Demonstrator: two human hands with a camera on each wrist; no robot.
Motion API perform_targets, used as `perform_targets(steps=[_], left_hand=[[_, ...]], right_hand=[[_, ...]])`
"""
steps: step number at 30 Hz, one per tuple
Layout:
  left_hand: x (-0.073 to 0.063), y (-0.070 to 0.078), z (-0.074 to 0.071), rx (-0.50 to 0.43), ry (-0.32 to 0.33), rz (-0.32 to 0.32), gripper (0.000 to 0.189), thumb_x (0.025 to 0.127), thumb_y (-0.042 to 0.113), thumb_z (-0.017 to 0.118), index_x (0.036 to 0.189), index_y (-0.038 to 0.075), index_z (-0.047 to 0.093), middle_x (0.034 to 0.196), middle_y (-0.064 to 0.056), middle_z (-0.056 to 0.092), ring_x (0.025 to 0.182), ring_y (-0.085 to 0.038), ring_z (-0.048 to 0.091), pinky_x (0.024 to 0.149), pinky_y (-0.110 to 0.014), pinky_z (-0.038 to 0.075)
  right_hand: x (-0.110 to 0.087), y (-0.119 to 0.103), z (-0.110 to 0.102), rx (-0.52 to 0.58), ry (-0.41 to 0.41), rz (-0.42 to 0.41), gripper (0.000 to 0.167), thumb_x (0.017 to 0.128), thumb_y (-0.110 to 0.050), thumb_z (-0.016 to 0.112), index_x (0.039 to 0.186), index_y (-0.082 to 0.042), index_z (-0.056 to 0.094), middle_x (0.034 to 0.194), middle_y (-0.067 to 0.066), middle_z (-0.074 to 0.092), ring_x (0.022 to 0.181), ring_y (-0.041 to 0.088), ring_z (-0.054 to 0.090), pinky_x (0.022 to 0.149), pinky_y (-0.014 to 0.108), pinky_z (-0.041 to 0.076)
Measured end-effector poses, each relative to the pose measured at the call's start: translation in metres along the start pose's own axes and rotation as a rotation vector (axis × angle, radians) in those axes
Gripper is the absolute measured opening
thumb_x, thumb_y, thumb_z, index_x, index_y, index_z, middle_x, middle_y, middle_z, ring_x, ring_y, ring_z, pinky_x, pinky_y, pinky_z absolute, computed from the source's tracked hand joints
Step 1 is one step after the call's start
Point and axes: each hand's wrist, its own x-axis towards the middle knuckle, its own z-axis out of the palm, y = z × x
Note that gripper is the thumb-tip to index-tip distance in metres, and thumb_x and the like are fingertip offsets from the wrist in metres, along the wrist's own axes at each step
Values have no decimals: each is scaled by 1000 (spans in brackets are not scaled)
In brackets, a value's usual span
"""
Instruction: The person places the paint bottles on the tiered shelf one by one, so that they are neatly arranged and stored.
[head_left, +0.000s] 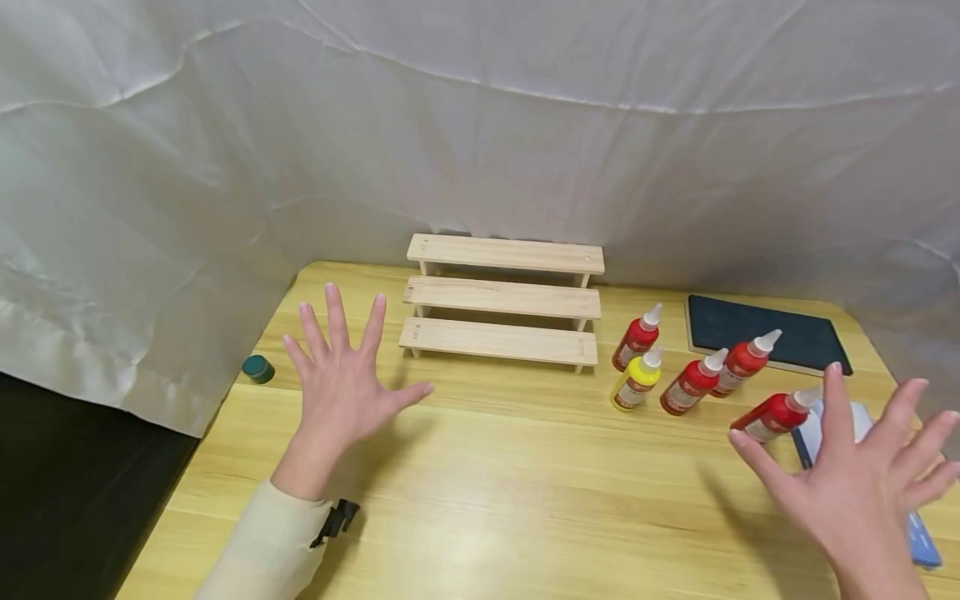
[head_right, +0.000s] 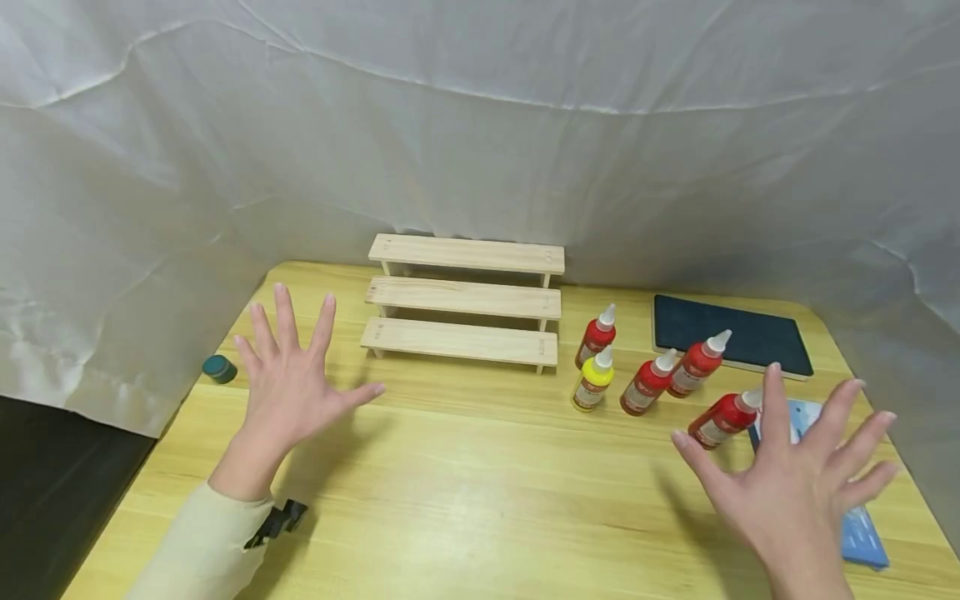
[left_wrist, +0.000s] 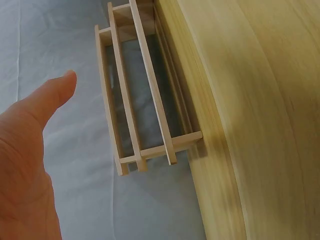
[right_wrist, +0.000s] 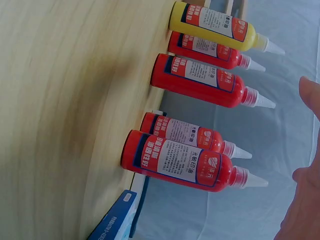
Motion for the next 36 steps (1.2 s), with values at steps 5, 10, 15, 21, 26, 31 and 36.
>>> perform_targets(steps=[5,10,15,21,26,31,36], left_hand=[[6,-2,1,-3,-7,2,126,66,90,60,161,33,0,155,-10,-40,137,-44,-34,99,-77,-11],[15,-3,6,-31,-19,3,126,67,88,61,161,33,-3,154,-9,-40,137,-43,-34,100,-79,-7],[24,-3,13,-113,-49,-6,127,68,84,66,160,33,-6,153,-6,-43,138,-40,-33,102,-79,-2],[36,-7,24,-285,-69,8,128,70,78,70,160,33,-9,153,-6,-42,142,-46,-21,106,-75,4],[47,-9,34,-447,-102,-21,127,71,71,77,157,42,-11,156,-5,-37,144,-49,-11,102,-78,15],[60,-13,43,-600,-101,-36,122,74,59,82,159,43,-4,162,-13,-22,144,-52,-1,101,-78,19],[73,-16,51,-685,-88,-44,115,78,47,84,160,40,3,164,-19,-4,144,-49,11,105,-72,21]], right_hand=[[0,1,-2,11,10,-14,127,76,-74,68,160,-16,-7,152,13,-43,134,44,-41,96,73,-25],[1,1,-3,32,42,-37,127,75,-73,69,161,-14,-3,154,14,-39,136,44,-37,98,72,-23],[2,-1,-6,112,129,-83,121,76,-64,74,162,-14,5,160,13,-28,142,40,-28,103,70,-18],[1,-3,-7,321,204,-87,109,80,-37,81,162,-20,11,166,5,-8,149,30,-14,109,67,-10],[3,-1,-1,466,239,15,97,84,-23,79,161,-28,19,165,-8,14,149,14,9,118,48,10],[12,4,6,636,187,170,87,90,-15,74,159,-32,24,161,-10,26,145,10,25,110,22,27],[20,15,10,747,134,216,80,92,-10,73,157,-32,31,157,-2,36,140,15,38,95,11,37]])
